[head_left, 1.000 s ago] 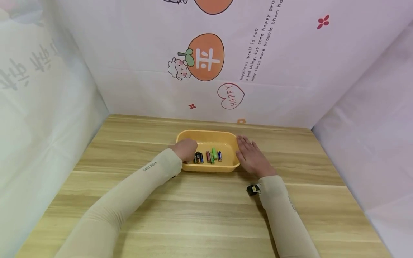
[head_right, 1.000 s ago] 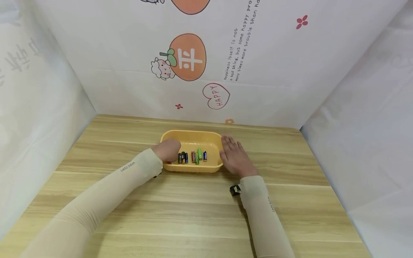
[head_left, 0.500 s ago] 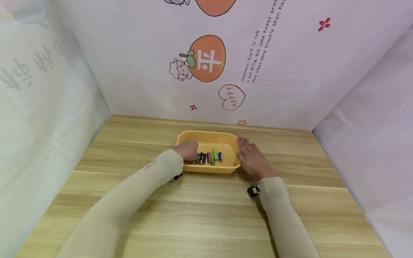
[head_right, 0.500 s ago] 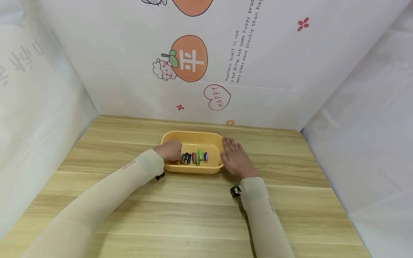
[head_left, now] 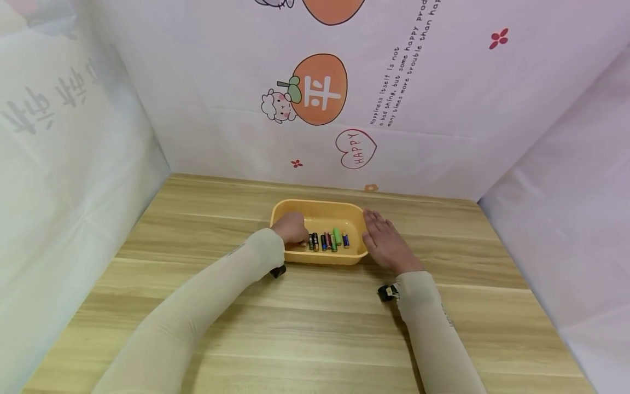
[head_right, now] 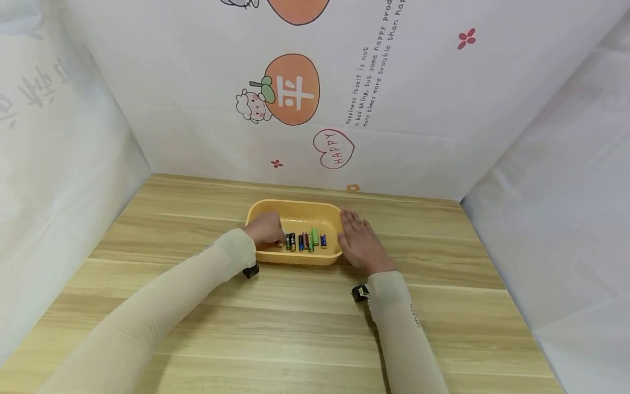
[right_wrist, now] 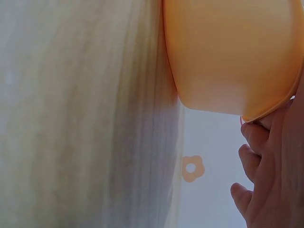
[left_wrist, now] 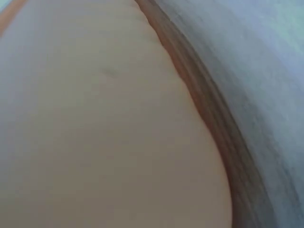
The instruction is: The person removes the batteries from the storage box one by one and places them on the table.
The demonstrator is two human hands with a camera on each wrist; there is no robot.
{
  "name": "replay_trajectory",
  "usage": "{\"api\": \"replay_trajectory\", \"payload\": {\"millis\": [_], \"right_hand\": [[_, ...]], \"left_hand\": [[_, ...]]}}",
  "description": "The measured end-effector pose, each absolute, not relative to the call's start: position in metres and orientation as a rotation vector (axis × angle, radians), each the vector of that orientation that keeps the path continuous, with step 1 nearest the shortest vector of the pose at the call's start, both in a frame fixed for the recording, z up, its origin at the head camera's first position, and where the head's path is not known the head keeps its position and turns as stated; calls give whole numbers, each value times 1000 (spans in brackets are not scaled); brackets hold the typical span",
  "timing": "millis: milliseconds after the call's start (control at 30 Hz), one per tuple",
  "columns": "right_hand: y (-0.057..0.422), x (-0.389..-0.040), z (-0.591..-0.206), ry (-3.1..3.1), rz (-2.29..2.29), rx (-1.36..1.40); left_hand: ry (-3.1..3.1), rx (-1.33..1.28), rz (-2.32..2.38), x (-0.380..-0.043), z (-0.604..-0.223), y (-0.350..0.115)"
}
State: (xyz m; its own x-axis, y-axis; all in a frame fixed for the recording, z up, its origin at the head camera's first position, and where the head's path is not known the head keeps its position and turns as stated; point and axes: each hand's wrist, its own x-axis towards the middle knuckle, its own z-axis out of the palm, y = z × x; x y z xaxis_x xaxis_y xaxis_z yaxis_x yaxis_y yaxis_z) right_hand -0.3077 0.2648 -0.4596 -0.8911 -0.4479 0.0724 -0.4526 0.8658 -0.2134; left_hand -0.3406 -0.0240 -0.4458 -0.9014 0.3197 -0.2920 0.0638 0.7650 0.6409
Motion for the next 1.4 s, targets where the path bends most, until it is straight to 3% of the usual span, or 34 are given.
{"api": "replay_trajectory", "payload": {"millis": [800,1133,1400], "right_hand": [[268,-306,-463,-3015,386,701],[264,-307,-462,-3019,387,725],[263,-308,-461,-3007,374,730]], "left_hand": [[2540,232,938,-341,-443,-15],[2275,205,1456,-344,-438,-27],[2138,160,1554,-348,-437,-29]]}}
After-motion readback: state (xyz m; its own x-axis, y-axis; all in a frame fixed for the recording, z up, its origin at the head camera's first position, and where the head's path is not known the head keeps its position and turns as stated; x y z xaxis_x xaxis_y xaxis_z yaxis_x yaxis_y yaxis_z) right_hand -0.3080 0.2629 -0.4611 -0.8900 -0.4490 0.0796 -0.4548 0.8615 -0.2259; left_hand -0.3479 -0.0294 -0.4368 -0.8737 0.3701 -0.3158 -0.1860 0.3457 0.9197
